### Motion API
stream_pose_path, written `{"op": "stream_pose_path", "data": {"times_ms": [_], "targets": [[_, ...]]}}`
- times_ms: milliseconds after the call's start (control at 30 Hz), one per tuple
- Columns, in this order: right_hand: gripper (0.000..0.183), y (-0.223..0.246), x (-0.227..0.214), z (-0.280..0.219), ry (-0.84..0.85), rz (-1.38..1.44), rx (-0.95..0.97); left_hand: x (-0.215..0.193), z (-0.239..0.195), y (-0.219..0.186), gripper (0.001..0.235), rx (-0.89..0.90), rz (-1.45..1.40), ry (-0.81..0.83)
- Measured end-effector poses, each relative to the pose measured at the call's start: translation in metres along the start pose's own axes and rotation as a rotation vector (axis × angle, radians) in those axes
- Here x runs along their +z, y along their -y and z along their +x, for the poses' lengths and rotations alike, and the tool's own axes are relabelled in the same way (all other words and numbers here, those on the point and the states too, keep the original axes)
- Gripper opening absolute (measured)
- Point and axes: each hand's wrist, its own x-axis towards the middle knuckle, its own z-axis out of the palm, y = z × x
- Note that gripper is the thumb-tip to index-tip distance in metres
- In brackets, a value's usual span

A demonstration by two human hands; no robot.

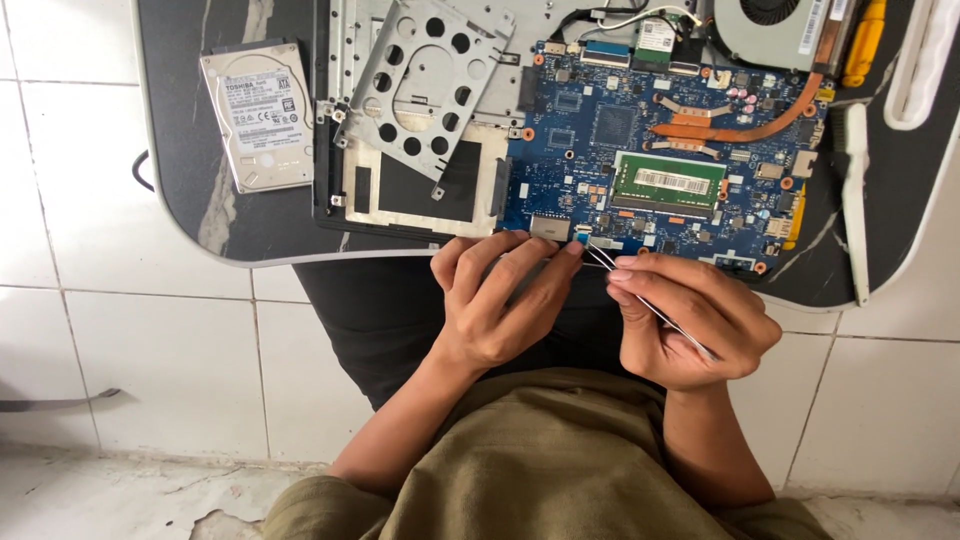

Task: The person removes a RAM module from the laptop motherboard, inspects it with tweezers, and then reinserts it into the slot. They also adjust a small connector on the motherboard using tweezers.

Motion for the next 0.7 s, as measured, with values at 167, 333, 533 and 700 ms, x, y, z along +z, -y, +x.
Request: {"op": "stream_pose_path", "data": {"times_ms": [167,333,533,700], "targets": [[0.017,-0.002,0.000,-0.001,0.002,-0.003,0.000,0.000,0.000,0.002,0.007,0.010,-0.007,-0.001],[0.013,0.008,-0.007,0.001,0.066,-0.076,0.047,-0.010,-0.005,0.005,0.016,0.021,0.065,0.210],[0.010,-0.017,-0.039,-0.020,-0.036,0.078,0.233,-0.011,-0.001,-0.001,0.020,-0.061,0.091,0.241],[0.020,-0.024,-0.051,-0.003,-0.054,-0.010,0.249,-0.008,-0.001,0.001,0.013,-0.004,0.002,0.162]]}}
